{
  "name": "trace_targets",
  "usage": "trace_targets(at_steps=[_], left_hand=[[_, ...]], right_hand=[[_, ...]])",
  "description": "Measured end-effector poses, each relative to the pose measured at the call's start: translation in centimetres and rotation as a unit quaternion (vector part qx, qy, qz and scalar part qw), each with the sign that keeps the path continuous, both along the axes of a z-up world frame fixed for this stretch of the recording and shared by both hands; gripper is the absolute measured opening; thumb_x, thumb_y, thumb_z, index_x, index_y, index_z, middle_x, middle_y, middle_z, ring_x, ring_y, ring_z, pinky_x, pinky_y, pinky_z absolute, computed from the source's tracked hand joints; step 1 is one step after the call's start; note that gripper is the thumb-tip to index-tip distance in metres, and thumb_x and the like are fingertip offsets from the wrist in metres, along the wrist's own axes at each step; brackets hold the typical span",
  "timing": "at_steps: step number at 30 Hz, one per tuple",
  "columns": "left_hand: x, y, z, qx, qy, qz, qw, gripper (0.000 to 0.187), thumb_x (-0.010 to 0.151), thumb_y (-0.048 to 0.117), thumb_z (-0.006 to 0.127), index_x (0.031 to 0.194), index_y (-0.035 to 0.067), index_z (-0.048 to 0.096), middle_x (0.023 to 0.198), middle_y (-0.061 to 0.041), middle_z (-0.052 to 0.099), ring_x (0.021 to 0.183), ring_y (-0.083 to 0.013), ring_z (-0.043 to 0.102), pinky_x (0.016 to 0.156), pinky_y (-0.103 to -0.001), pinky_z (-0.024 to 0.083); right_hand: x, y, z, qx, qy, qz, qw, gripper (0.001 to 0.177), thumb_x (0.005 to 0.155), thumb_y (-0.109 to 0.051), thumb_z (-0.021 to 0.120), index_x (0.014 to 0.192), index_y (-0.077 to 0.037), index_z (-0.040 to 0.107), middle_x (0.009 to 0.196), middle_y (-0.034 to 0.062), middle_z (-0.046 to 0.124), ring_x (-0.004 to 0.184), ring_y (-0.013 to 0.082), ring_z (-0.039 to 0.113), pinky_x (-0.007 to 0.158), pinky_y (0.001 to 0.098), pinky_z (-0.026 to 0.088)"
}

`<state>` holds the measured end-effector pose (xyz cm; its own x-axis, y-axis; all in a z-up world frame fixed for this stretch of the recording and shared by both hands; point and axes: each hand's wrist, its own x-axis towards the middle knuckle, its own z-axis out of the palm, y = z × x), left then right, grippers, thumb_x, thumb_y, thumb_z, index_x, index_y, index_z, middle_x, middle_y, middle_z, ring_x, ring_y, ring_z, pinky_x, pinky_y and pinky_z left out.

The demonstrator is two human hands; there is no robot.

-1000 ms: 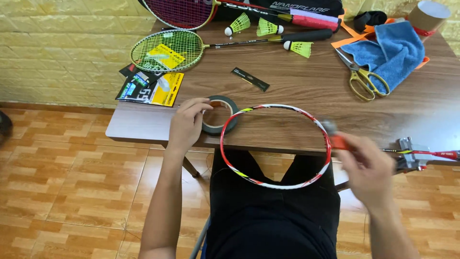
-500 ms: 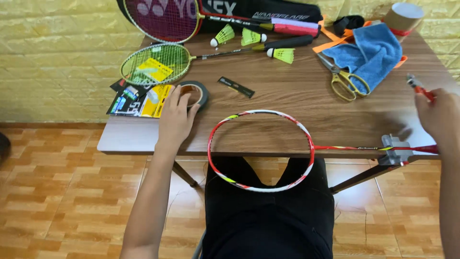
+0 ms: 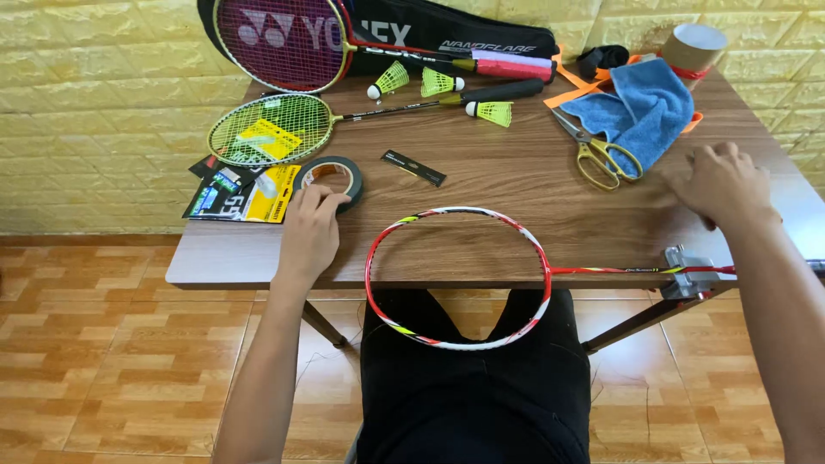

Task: The person strings a badminton racket clamped in a stringing machine on a table. They weave red string through the racket grommets by hand, pull the string taut, cut it with scissors, and use pliers and tape while working the string through the frame.

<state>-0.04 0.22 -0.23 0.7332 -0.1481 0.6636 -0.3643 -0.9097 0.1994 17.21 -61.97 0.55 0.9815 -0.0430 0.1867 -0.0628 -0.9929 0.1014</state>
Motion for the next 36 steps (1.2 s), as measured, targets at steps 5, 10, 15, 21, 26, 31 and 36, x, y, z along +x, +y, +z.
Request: trace_targets(at_steps=[5,10,15,21,26,31,36], left_hand=[[0.0,-0.4,0.2,0.01,0.039,0.019,0.999,0.03,0.09,0.002,0.066,0.119,0.009,0.069,0.108,-0.01,0.064,0.106,-0.0321,0.062,0.094,-0.045,0.048],[-0.1,-0.5,0.7,-0.024,0.025,-0.075,0.997,0.047,0.089,0.005,0.064,0.136,0.002,0.058,0.137,-0.021,0.06,0.122,-0.0373,0.057,0.103,-0.046,0.046],[-0.1,-0.3,0.5,-0.028,0.08,-0.083,0.993,0.036,0.092,0.008,0.066,0.128,0.004,0.065,0.128,-0.015,0.067,0.121,-0.0342,0.061,0.106,-0.046,0.045],[-0.1,-0.5,0.6,-0.044,0.095,-0.084,0.991,0.026,0.092,0.01,0.067,0.117,0.004,0.068,0.121,-0.015,0.07,0.115,-0.0347,0.064,0.101,-0.043,0.049],[-0.2,-0.5,0.5,-0.041,0.096,-0.08,0.991,0.024,0.091,0.011,0.068,0.114,0.004,0.068,0.119,-0.014,0.07,0.113,-0.0348,0.064,0.098,-0.044,0.05],[-0.1,-0.3,0.4,-0.045,0.077,-0.079,0.993,0.022,0.091,0.011,0.068,0.112,0.003,0.068,0.117,-0.014,0.07,0.112,-0.0341,0.065,0.097,-0.043,0.051],[-0.8,-0.9,1.2,-0.046,0.075,-0.07,0.994,0.019,0.094,0.015,0.068,0.108,0.002,0.07,0.112,-0.015,0.071,0.108,-0.0356,0.065,0.093,-0.044,0.051]], right_hand=[[-3.0,5.4,3.2,0.024,0.004,0.059,0.998,0.069,0.087,-0.059,0.066,0.137,-0.012,0.067,0.139,0.0211,0.064,0.124,0.0399,0.063,0.095,0.0543,0.053],[-5.5,11.5,5.3,0.089,0.019,0.123,0.988,0.069,0.085,-0.062,0.067,0.135,-0.014,0.067,0.134,0.0215,0.062,0.118,0.0411,0.063,0.096,0.0522,0.052],[0.8,8.3,0.1,0.124,-0.035,0.173,0.976,0.057,0.095,-0.05,0.064,0.136,-0.01,0.066,0.139,0.0219,0.062,0.124,0.0419,0.061,0.101,0.0513,0.05],[9.8,3.0,-5.6,0.186,-0.13,0.108,0.968,0.071,0.093,-0.041,0.076,0.145,0.003,0.059,0.131,0.0333,0.06,0.12,0.048,0.058,0.099,0.052,0.047],[7.3,6.2,-1.6,0.289,-0.018,-0.071,0.954,0.055,0.085,-0.035,0.082,0.123,0.004,0.072,0.115,0.0298,0.07,0.108,0.0423,0.067,0.093,0.0489,0.052],[9.4,5.3,0.1,0.56,-0.198,-0.088,0.8,0.024,0.09,-0.018,0.073,0.108,-0.005,0.063,0.101,0.0131,0.068,0.076,0.0202,0.065,0.063,0.0388,0.052],[7.6,0.2,3.0,0.643,-0.369,0.102,0.664,0.013,0.104,-0.014,0.066,0.107,-0.008,0.054,0.102,0.0066,0.064,0.081,0.0173,0.061,0.069,0.0338,0.05]])
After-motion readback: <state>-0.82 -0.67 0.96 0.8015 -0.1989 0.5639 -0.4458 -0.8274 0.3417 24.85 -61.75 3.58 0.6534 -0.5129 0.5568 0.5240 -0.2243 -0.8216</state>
